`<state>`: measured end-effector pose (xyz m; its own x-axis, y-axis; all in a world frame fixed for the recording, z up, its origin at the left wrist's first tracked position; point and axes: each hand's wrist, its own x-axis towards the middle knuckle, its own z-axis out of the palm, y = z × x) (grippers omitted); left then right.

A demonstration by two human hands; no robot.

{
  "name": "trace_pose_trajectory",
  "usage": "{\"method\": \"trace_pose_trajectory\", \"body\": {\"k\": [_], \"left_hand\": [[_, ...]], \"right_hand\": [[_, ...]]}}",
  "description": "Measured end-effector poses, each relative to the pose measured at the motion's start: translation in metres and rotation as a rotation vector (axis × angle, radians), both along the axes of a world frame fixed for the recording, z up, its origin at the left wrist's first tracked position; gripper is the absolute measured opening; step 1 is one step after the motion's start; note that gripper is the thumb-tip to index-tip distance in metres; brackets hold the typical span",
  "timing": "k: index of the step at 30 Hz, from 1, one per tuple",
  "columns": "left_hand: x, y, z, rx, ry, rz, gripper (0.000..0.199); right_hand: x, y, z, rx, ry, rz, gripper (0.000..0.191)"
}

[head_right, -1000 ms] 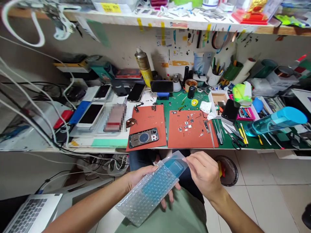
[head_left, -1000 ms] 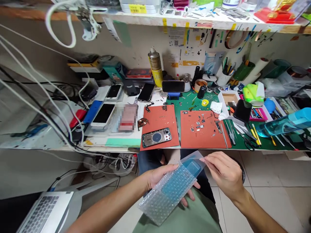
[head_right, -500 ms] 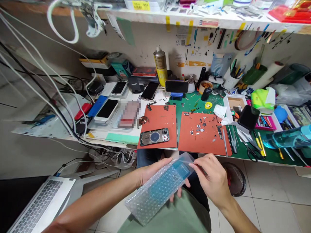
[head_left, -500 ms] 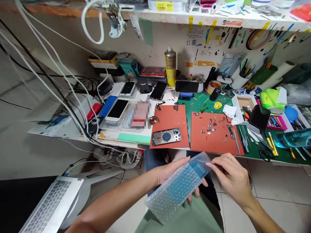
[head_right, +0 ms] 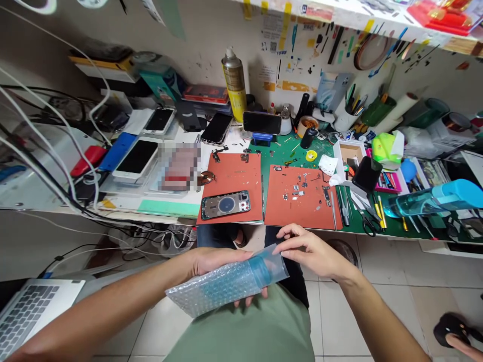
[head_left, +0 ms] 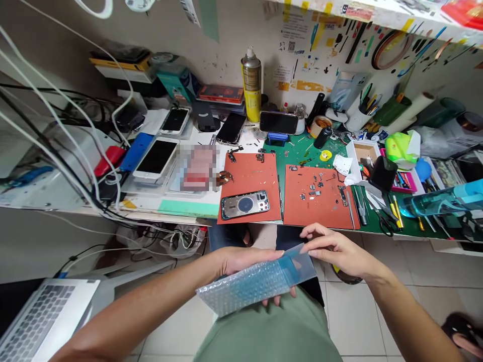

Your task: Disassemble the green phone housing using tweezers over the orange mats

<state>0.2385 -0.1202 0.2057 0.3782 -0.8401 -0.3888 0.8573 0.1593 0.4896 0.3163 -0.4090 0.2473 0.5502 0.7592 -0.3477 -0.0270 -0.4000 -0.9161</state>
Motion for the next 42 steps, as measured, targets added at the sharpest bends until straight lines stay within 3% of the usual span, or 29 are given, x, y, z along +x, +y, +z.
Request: {"method": "trace_pose_trajectory", "body": {"k": [3,6,8,13,17,20,22,24,27,28,31,34,36,38,40,42], "left_hand": [[0.004,-0.002,0.001,-0.024,0.004,-0.218,0.068],[0.008,-0.01,0.002,-0.037,0.009,-0.28,0.073],[0.009,-0.015,0.003,-0.034,0.024,-0.303,0.072],[0.01,-0.02,0.003,0.0,0.054,-0.306,0.068],[0.004,-0.007,0.0,0.013,0.056,-0.235,0.07],[-0.006,0.011,-0.009,0.017,0.088,-0.236,0.09],[-0.015,0.024,-0.015,-0.022,0.142,-0.17,0.094],[-0.023,0.036,-0.018,-0.048,0.129,-0.071,0.083],[-0.029,0.046,-0.014,-0.054,0.095,0.24,0.07],[-0.029,0.046,-0.011,-0.052,0.093,0.342,0.073],[-0.025,0.038,-0.001,-0.092,0.115,0.469,0.08],[-0.018,0.02,0.007,-0.097,0.122,0.636,0.069],[-0.013,0.007,0.009,-0.125,0.106,0.705,0.068],[-0.008,-0.004,0.006,-0.164,0.119,0.664,0.069],[-0.006,-0.016,-0.001,-0.176,0.121,0.608,0.074],[-0.006,-0.029,-0.009,-0.172,0.17,0.536,0.076]], "right_hand": [[0.003,0.006,0.001,0.012,0.156,0.069,0.026],[-0.002,0.017,0.001,-0.001,0.264,0.177,0.026],[-0.01,0.025,-0.001,-0.024,0.302,0.166,0.027],[-0.027,0.03,-0.011,-0.038,0.403,-0.035,0.03],[-0.017,0.006,-0.006,-0.026,0.365,-0.159,0.035],[-0.012,-0.02,0.002,-0.034,0.417,-0.34,0.043],[-0.014,-0.034,0.005,0.007,0.379,-0.469,0.044],[-0.02,-0.046,0.004,0.069,0.331,-0.611,0.043],[-0.024,-0.06,-0.003,0.147,0.248,-0.832,0.042],[-0.023,-0.066,-0.005,0.164,0.21,-0.909,0.042],[-0.011,-0.086,-0.012,0.213,0.093,-1.144,0.043],[0.005,-0.104,-0.013,0.257,0.034,-1.288,0.045],[0.01,-0.106,-0.011,0.28,0.041,-1.31,0.044],[0.008,-0.095,-0.007,0.303,0.076,-1.279,0.041],[0.001,-0.073,-0.001,0.332,0.118,-1.167,0.038],[-0.008,-0.045,0.004,0.344,0.13,-0.957,0.039]]}}
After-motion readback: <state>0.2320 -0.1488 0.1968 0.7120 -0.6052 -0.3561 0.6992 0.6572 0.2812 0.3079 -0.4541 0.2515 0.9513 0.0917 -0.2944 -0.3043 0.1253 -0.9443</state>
